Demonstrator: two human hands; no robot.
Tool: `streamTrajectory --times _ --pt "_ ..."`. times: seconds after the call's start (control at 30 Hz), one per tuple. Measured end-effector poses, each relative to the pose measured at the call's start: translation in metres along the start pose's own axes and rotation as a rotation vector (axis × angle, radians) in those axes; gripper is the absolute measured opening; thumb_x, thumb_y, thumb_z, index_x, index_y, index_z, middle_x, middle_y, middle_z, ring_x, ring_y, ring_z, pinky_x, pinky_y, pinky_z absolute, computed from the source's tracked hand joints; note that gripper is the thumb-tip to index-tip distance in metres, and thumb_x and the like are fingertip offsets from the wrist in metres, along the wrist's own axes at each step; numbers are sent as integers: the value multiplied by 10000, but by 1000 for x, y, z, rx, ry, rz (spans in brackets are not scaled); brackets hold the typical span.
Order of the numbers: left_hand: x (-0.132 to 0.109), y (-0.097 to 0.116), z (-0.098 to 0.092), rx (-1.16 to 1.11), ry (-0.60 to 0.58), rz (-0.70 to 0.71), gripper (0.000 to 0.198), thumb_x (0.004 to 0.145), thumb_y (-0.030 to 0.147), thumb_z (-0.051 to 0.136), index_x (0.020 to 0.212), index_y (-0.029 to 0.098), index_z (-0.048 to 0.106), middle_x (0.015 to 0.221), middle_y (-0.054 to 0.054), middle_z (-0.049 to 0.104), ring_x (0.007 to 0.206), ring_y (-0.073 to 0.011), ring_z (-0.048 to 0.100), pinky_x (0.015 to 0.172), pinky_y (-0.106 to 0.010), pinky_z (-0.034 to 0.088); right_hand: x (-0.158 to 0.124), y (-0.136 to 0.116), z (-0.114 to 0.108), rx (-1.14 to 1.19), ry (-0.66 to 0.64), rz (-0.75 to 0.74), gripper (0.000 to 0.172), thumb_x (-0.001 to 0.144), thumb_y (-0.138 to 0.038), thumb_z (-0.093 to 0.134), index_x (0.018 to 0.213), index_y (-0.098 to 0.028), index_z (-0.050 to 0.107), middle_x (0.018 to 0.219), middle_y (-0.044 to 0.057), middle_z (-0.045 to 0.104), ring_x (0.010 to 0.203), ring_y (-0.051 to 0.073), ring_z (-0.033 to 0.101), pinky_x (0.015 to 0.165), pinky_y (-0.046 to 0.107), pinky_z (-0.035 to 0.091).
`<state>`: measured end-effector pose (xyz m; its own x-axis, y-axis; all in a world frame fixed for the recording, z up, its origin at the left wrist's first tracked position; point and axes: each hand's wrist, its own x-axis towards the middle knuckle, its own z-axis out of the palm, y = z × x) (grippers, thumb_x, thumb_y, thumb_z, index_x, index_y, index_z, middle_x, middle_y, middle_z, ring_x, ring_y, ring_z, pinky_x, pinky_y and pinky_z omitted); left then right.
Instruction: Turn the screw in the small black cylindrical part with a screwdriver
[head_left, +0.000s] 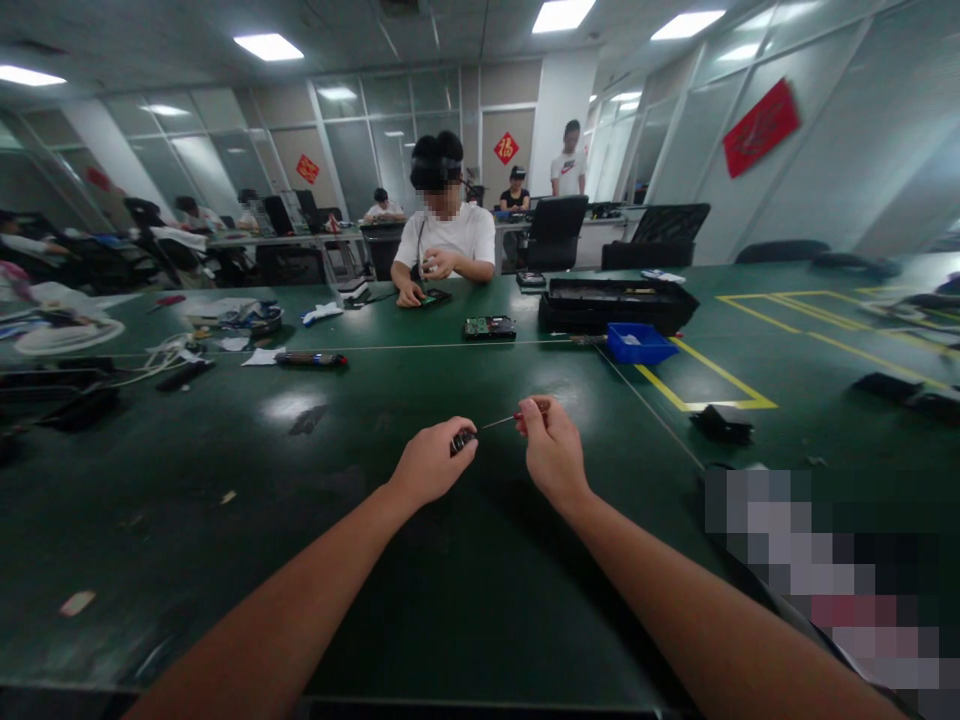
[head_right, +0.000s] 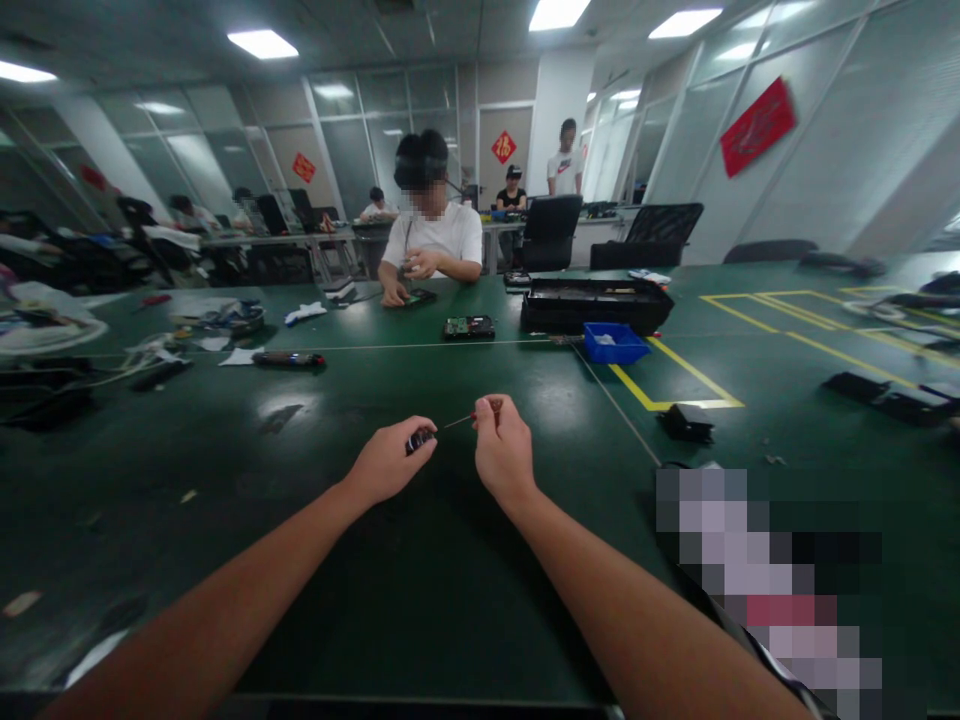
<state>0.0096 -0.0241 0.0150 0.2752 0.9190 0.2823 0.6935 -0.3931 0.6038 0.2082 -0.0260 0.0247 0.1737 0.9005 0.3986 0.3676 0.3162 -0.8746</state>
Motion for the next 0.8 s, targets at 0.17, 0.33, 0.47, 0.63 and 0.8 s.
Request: streamTrajectory --times 0.17,0.33,0.47,0.63,0.8 --pt "10 -22 -15 -464 245 -188 272 902 425 573 990 198 693 779 -31 637 649 -146 556 579 -253 411 0 -1 -1 -1 -10 12 302 996 -477 446 967 -222 604 844 49 686 775 210 638 738 354 464" --pt "17 -37 -44 -934 455 -330 301 802 415 649 975 168 651 792 -13 585 586 -102 514 481 -202 336 0 -1 -1 3 -8 4 303 991 -482 451 963 -223 605 831 48 685 772 211 640 740 354 468" --pt "10 -57 -83 -1077 579 -401 313 781 293 618 1052 144 667 809 -16 577 613 -103 539 513 -199 401 0 0 -1 16 -13 3 317 992 -499 445 968 -229 610 835 45 682 788 216 642 745 356 474" --pt "-18 -91 -140 -983 775 -518 229 815 147 529 987 127 680 774 -20 596 618 -108 561 528 -191 436 -1 1 -1 19 -20 1 292 996 -475 445 958 -235 607 821 36 671 772 205 630 727 344 463" --pt "-65 -134 -201 -709 933 -597 251 771 25 450 837 144 661 687 20 614 595 -93 545 523 -151 412 -2 0 -1 14 -24 1 281 1002 -456 442 952 -233 605 821 35 671 774 199 628 730 337 452"
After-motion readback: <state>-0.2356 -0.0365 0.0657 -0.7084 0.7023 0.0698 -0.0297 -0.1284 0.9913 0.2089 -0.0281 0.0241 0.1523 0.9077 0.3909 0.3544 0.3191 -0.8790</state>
